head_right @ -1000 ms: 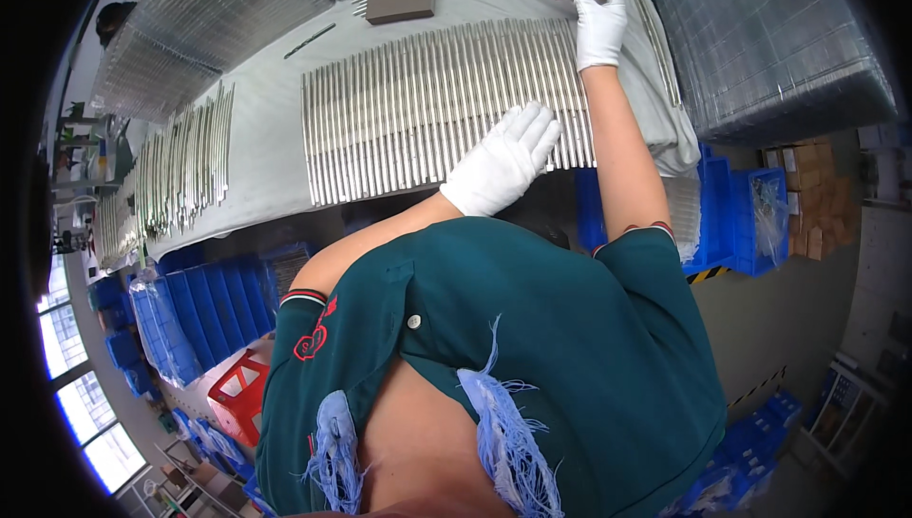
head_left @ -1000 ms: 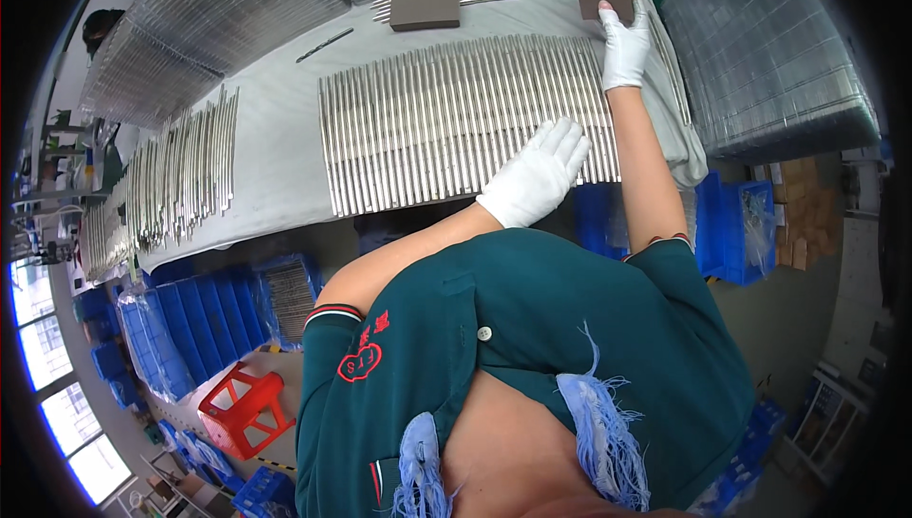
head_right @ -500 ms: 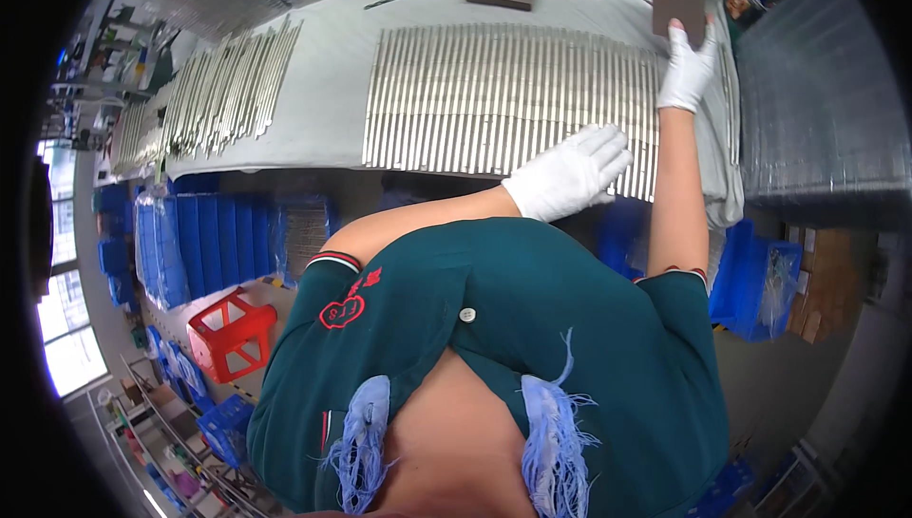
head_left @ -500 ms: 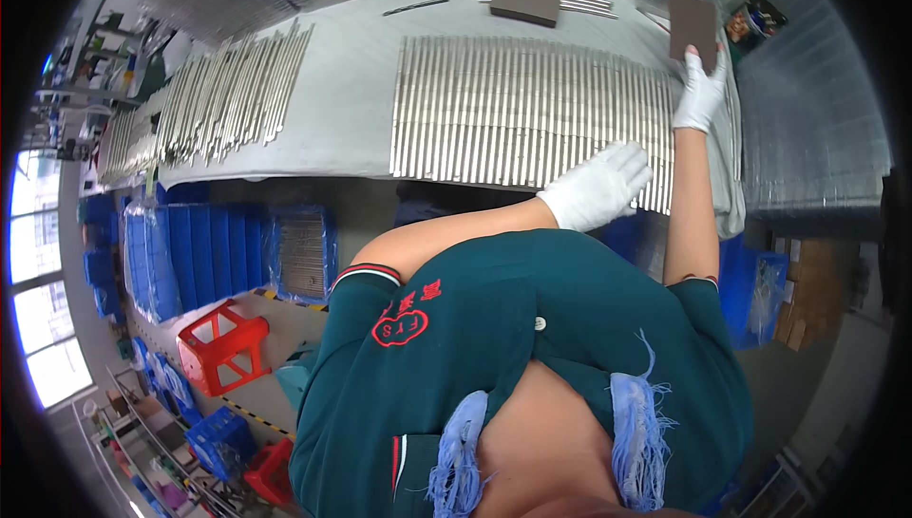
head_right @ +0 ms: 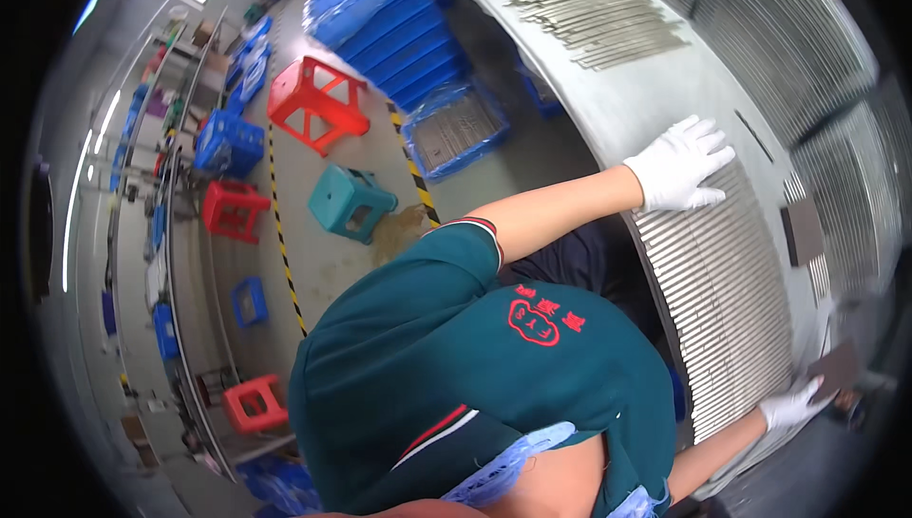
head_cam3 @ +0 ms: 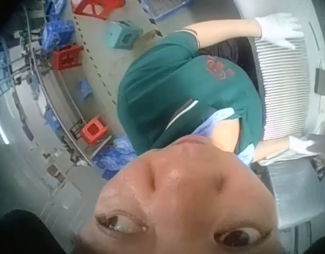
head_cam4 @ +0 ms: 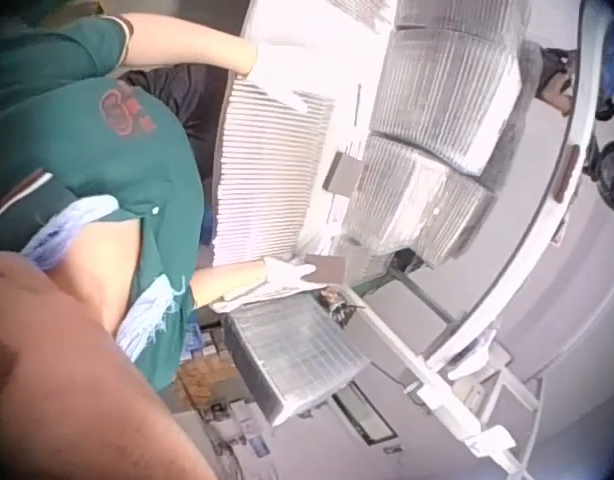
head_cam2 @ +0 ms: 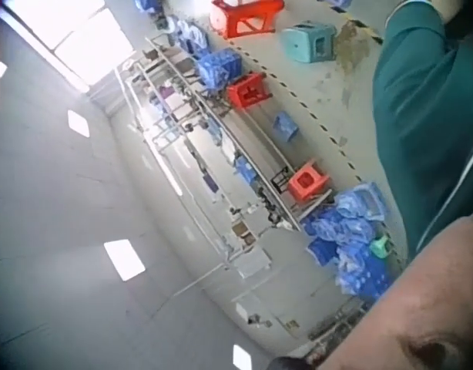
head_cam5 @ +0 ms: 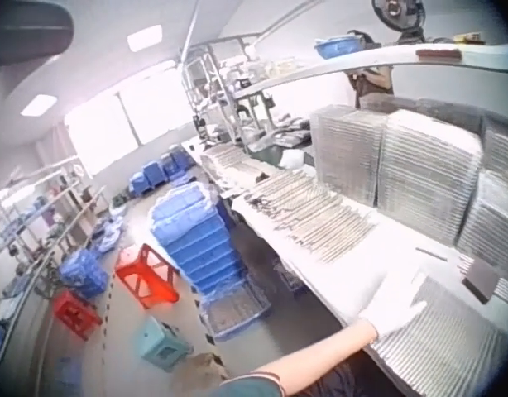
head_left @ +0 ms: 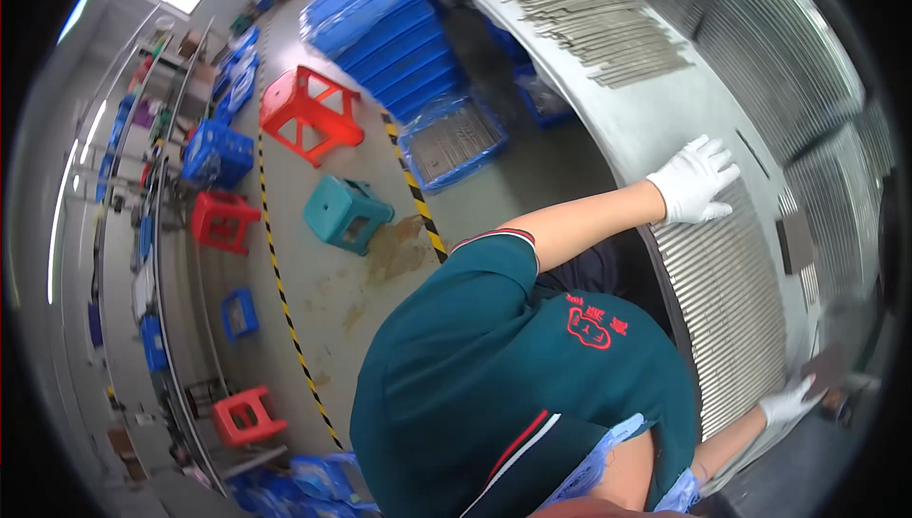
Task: Gathering and aligning metal rods on a workbench using hand blocks.
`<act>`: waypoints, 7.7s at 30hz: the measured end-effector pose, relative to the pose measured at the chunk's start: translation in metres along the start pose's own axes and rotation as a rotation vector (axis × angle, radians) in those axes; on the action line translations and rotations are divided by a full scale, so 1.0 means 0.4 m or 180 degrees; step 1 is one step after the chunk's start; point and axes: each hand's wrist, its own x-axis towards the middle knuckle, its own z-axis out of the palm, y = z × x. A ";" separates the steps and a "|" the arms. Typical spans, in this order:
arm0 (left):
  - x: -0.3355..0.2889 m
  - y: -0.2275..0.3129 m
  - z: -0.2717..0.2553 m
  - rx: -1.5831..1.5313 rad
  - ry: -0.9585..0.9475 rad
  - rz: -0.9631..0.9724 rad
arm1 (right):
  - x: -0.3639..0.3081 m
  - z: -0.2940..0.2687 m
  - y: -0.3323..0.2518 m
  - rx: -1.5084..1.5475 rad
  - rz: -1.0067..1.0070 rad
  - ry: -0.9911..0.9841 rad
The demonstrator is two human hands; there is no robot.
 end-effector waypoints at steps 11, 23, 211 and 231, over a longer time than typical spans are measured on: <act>-0.047 -0.047 0.060 -0.0621 -0.0722 -0.0034 | 0.042 -0.031 0.053 -0.1135 -0.0363 0.0077; -0.056 -0.056 0.061 -0.0613 -0.0659 -0.0090 | 0.022 0.002 -0.004 -0.2537 -0.3057 -0.0573; -0.027 -0.045 0.014 -0.3050 -0.0225 -0.2609 | -0.028 0.002 -0.028 -0.0760 0.0075 0.0860; -0.026 -0.044 0.005 -0.3176 -0.0290 -0.2657 | -0.022 -0.014 0.015 -0.0493 0.0125 0.0742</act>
